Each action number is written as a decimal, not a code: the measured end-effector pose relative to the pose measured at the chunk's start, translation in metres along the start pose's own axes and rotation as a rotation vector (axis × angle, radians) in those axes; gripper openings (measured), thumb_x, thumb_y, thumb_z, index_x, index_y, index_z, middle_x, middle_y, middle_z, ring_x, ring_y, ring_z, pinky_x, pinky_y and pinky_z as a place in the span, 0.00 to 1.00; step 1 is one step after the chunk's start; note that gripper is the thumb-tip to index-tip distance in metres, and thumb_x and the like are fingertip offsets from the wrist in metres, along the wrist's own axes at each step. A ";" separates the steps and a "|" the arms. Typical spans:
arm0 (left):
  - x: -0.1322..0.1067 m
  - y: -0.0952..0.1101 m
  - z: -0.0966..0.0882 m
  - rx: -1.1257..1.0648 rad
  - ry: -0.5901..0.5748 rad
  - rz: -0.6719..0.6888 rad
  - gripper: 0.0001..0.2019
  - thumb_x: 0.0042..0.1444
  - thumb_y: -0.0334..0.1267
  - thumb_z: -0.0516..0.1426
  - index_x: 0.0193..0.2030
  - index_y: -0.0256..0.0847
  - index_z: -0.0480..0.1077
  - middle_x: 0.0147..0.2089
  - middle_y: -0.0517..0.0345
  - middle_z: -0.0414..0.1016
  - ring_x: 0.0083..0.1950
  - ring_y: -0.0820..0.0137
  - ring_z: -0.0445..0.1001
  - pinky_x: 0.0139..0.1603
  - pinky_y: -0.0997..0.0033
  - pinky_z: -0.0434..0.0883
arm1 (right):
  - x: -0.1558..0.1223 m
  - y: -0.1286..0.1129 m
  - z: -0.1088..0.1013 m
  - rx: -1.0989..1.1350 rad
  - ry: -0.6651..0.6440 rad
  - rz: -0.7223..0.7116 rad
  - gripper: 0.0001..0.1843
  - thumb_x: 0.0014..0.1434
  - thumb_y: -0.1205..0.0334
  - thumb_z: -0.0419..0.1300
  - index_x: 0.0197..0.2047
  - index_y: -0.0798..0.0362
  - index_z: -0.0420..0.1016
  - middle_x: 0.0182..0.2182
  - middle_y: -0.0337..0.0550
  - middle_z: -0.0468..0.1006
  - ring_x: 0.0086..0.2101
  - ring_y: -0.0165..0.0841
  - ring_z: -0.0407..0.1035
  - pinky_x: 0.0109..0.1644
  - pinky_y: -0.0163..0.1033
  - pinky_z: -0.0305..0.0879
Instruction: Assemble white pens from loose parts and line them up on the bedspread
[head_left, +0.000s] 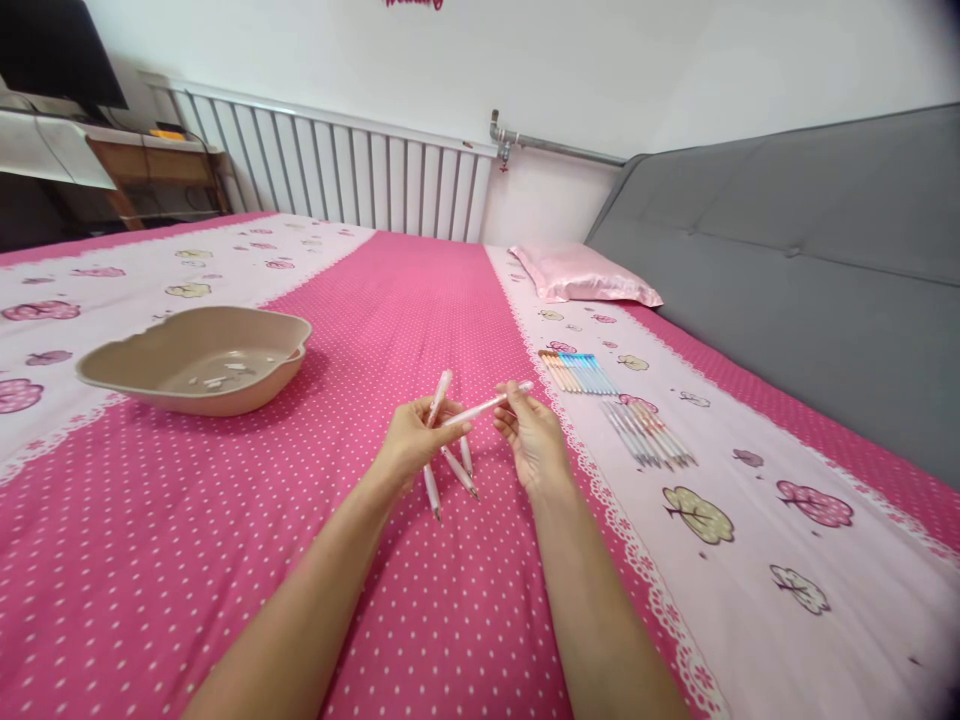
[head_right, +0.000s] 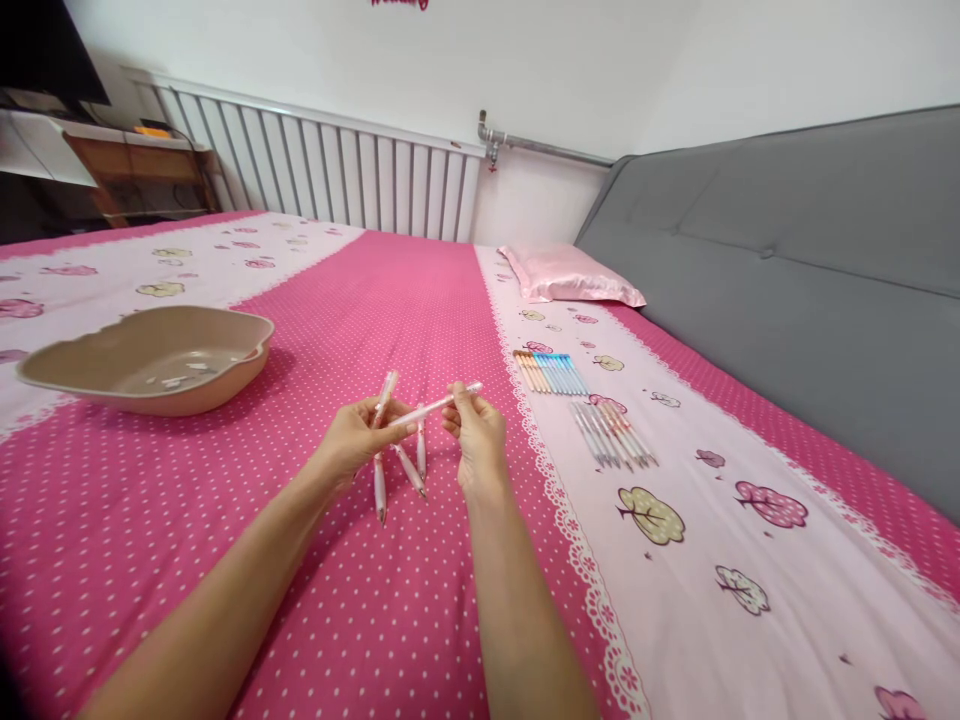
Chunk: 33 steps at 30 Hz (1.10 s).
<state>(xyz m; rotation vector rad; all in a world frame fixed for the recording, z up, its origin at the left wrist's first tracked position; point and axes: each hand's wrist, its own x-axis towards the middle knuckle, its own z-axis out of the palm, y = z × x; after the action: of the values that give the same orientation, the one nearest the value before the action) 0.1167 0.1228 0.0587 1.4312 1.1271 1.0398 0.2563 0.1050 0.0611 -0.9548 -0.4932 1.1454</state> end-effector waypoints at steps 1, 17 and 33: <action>-0.001 0.001 0.000 0.009 0.014 0.011 0.14 0.37 0.40 0.65 0.30 0.34 0.72 0.23 0.63 0.68 0.25 0.77 0.65 0.29 0.76 0.62 | 0.000 0.000 0.000 0.007 0.004 -0.002 0.14 0.40 0.57 0.69 0.30 0.57 0.77 0.20 0.33 0.71 0.21 0.20 0.65 0.27 0.25 0.65; 0.000 -0.005 0.001 0.190 0.148 0.175 0.14 0.45 0.46 0.61 0.30 0.36 0.76 0.18 0.64 0.63 0.20 0.79 0.57 0.22 0.78 0.55 | 0.007 0.003 -0.003 0.008 0.071 0.013 0.12 0.37 0.63 0.71 0.24 0.57 0.73 0.18 0.33 0.73 0.22 0.21 0.68 0.27 0.25 0.64; -0.002 -0.003 0.002 0.289 0.143 0.171 0.13 0.50 0.45 0.58 0.23 0.37 0.71 0.17 0.62 0.66 0.16 0.78 0.60 0.18 0.78 0.57 | 0.010 0.007 -0.003 -0.013 0.091 -0.042 0.10 0.36 0.65 0.71 0.22 0.57 0.74 0.17 0.34 0.73 0.21 0.22 0.67 0.26 0.26 0.62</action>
<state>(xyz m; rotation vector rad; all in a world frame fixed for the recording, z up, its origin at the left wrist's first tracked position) 0.1183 0.1204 0.0557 1.7273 1.3170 1.1476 0.2586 0.1139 0.0527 -0.9991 -0.4454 1.0572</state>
